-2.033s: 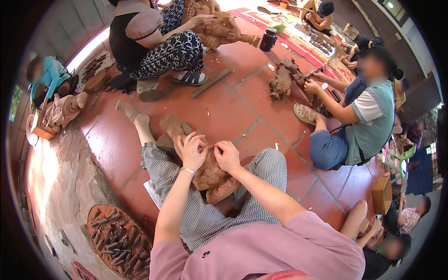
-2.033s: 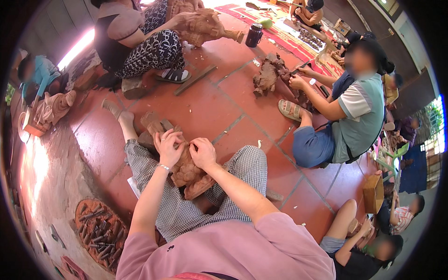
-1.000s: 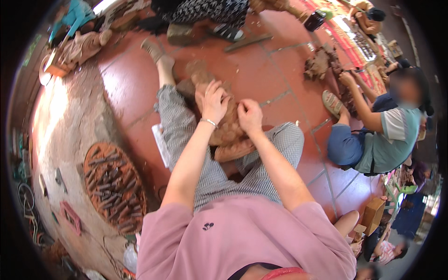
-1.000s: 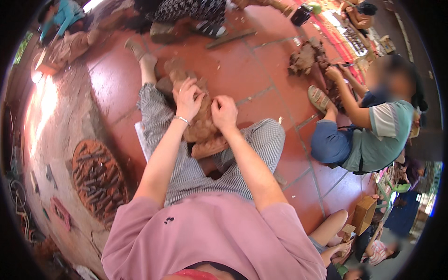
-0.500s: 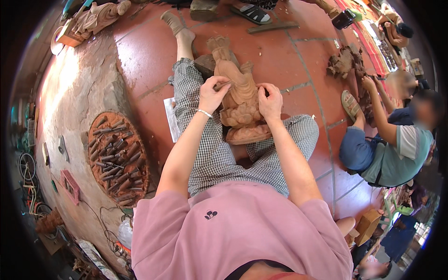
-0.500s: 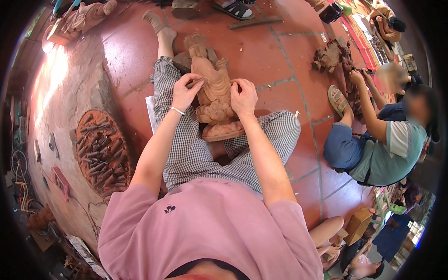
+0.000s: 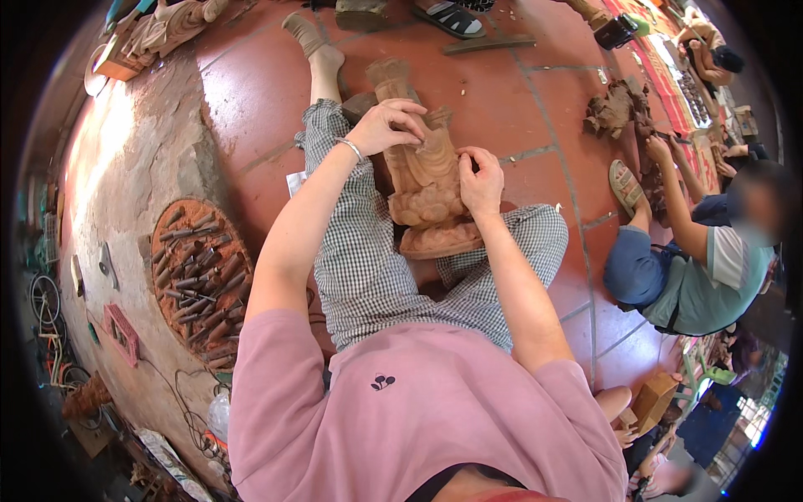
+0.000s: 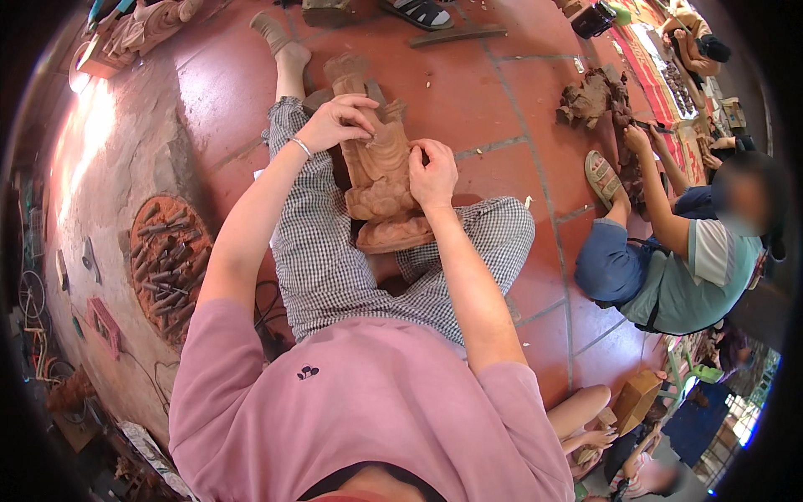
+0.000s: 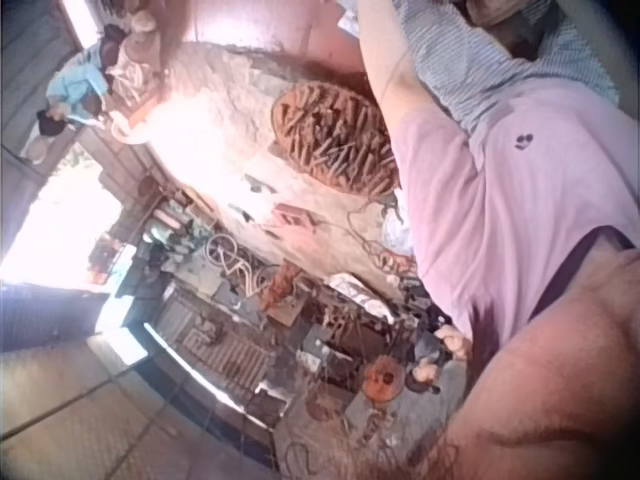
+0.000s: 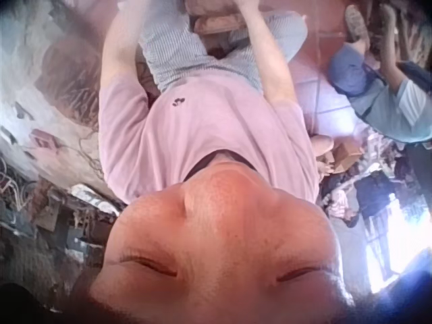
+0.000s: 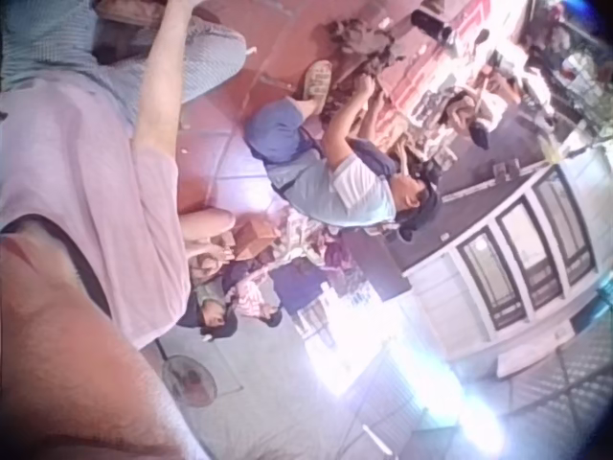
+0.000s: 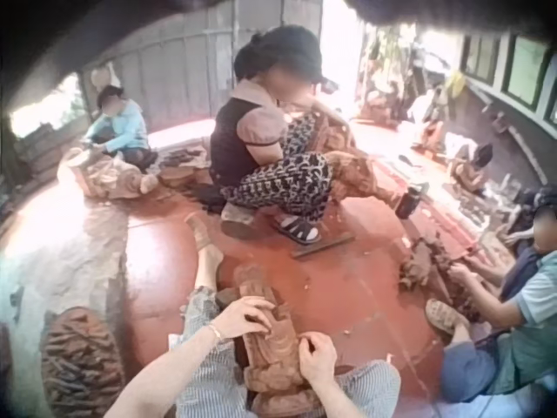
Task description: The person sits on the floor and carves a piece of wood using a small tool held in their right hand. They repeatedly scrape and shape the wood, occasionally rotating it to access different sides.
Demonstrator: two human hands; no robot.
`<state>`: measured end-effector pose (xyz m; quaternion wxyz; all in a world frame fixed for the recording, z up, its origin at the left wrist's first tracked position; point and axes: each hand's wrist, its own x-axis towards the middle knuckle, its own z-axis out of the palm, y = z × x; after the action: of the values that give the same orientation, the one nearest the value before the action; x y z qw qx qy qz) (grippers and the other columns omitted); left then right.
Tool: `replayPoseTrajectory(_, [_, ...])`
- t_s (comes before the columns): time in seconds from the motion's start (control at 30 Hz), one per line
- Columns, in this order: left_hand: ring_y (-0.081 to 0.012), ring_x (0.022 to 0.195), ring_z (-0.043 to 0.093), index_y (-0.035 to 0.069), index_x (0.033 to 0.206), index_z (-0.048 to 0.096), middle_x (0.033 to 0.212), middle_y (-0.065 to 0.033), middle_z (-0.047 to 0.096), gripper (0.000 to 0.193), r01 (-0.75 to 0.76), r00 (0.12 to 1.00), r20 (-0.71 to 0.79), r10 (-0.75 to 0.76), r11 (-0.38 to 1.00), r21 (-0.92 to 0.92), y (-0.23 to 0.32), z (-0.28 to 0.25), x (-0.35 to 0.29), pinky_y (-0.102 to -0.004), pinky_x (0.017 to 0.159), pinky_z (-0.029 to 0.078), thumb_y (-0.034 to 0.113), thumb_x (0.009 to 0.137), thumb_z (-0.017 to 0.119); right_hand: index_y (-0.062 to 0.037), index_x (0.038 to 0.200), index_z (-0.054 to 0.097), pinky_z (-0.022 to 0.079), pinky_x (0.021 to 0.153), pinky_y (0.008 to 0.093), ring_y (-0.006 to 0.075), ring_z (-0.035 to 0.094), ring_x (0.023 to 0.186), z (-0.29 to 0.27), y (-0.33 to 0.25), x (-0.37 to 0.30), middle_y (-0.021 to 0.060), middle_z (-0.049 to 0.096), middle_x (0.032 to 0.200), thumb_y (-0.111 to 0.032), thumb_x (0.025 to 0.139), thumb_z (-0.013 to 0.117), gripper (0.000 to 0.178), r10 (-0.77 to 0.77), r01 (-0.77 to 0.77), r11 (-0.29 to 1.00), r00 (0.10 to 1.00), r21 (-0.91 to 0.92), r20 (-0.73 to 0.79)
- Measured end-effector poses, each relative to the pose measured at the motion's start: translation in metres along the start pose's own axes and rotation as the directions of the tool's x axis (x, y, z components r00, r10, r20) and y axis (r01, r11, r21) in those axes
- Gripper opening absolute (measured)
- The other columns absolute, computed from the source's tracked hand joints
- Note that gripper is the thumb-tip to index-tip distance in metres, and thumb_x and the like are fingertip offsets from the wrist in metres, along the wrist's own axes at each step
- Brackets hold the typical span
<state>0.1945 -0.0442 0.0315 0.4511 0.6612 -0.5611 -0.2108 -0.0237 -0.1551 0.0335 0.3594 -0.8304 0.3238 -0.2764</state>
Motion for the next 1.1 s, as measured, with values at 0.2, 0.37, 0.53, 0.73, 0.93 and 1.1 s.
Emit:
replayPoseTrajectory(0.2, [-0.0221,0.127,0.051,0.016,0.082,0.077,0.111,0.0008,0.07,0.008,-0.026,0.995,0.1,-0.001,0.965,0.262,0.03,0.031,0.021,-0.0471,0.113,0.029,0.022,0.077,0.078,-0.0056,0.093,0.07,0.05,0.088,0.0396,0.0293,0.062,0.102,0.0,0.0,0.003,0.009,0.069,0.1,-0.016,0.087,0.062,0.015,0.023,-0.023,0.999,1.0,-0.049,-0.014])
replayPoseTrajectory(0.37, [-0.0206,0.125,0.053,0.017,0.08,0.076,0.113,0.0034,0.07,0.008,-0.118,0.987,0.13,0.098,0.981,0.153,0.007,0.012,0.018,-0.048,0.115,0.024,0.025,0.077,0.078,-0.0048,0.094,0.07,0.05,0.088,0.0399,0.0295,0.062,0.102,0.0,0.004,0.0,0.0093,0.069,0.1,-0.018,0.087,0.062,0.017,-0.01,0.01,1.0,1.0,-0.007,-0.012])
replayPoseTrajectory(0.53, [-0.0188,0.116,0.057,0.018,0.078,0.07,0.1,0.0036,0.071,0.011,0.056,0.996,-0.084,-0.032,0.951,0.304,0.021,0.038,0.007,-0.0558,0.113,0.022,0.024,0.074,0.078,-0.0045,0.093,0.069,0.05,0.088,0.0403,0.0301,0.062,0.101,0.002,-0.002,-0.001,0.01,0.069,0.099,-0.016,0.087,0.061,0.015,0.027,-0.028,0.999,0.999,-0.034,-0.021])
replayPoseTrajectory(0.73, [-0.025,0.111,0.06,0.012,0.083,0.062,0.103,-0.0036,0.068,0.014,0.229,0.852,-0.523,0.012,0.891,0.393,0.034,0.092,0.012,-0.0539,0.11,0.026,0.01,0.073,0.071,-0.0056,0.089,0.068,0.052,0.083,0.0414,0.032,0.063,0.095,0.006,0.012,-0.003,0.0124,0.069,0.096,-0.014,0.084,0.064,0.011,-0.029,0.029,1.0,0.994,0.0,-0.105])
replayPoseTrajectory(0.93, [-0.0277,0.128,0.049,0.009,0.084,0.06,0.12,-0.0082,0.065,0.015,0.284,0.844,-0.536,-0.027,0.869,0.405,0.034,0.095,0.008,-0.0566,0.114,0.022,0.012,0.074,0.07,-0.0052,0.089,0.069,0.052,0.084,0.0411,0.0321,0.065,0.094,0.001,0.003,0.0,0.013,0.069,0.095,-0.013,0.084,0.063,0.011,-0.064,0.061,0.998,0.989,-0.026,-0.131])
replayPoseTrajectory(1.1, [-0.0282,0.121,0.053,0.009,0.079,0.059,0.107,-0.0084,0.067,0.015,0.493,0.8,-0.568,-0.192,0.749,0.443,0.03,0.092,0.036,-0.0566,0.11,0.026,0.012,0.072,0.072,-0.0048,0.092,0.069,0.05,0.089,0.0401,0.0296,0.062,0.102,-0.004,-0.003,-0.002,0.0102,0.069,0.099,-0.016,0.085,0.061,0.015,0.001,-0.002,1.0,0.997,-0.013,-0.071])
